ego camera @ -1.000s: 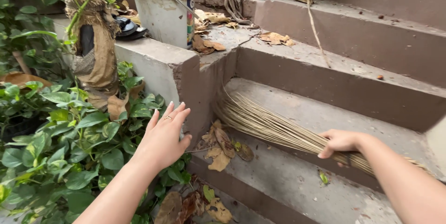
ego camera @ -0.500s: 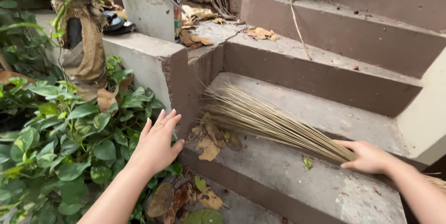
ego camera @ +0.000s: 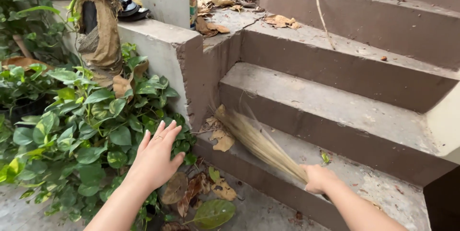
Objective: The person is sweeping dry leaves and debris from outdoor concrete stairs using a small hand broom.
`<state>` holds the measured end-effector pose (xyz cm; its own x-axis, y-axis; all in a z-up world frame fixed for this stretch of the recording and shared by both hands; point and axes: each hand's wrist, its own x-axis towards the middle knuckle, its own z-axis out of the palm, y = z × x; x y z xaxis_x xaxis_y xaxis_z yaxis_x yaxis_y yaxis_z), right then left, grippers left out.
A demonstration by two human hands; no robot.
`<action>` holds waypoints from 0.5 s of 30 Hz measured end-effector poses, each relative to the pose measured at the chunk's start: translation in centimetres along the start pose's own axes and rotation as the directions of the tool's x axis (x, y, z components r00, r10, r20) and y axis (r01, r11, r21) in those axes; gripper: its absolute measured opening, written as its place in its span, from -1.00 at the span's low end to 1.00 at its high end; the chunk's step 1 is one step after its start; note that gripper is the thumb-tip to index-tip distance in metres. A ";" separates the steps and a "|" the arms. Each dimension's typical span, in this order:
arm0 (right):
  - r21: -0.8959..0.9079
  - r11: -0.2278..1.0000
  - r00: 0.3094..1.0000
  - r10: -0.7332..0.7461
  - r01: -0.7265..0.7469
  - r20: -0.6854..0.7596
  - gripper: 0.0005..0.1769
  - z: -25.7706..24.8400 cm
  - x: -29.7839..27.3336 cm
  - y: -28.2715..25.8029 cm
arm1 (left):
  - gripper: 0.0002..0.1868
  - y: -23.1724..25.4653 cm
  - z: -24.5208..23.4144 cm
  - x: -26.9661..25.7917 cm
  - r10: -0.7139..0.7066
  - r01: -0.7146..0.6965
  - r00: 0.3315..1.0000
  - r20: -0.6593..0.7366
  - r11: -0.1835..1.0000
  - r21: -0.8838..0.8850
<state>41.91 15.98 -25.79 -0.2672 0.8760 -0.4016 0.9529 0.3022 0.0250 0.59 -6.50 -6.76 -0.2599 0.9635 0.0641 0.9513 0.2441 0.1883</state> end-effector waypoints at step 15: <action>0.072 0.997 0.985 -0.037 0.025 0.170 -0.01 -9.9 -11.8 4.7 | -0.20 -1.1 3.5 -3.3 -0.033 0.033 0.999 0.004 0.999 -0.040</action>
<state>48.18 10.74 -11.88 -0.2742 0.7876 -0.5519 0.9537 0.2965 -0.0508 0.96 -9.57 -10.64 -0.2907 0.9553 0.0538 0.9348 0.2715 0.2290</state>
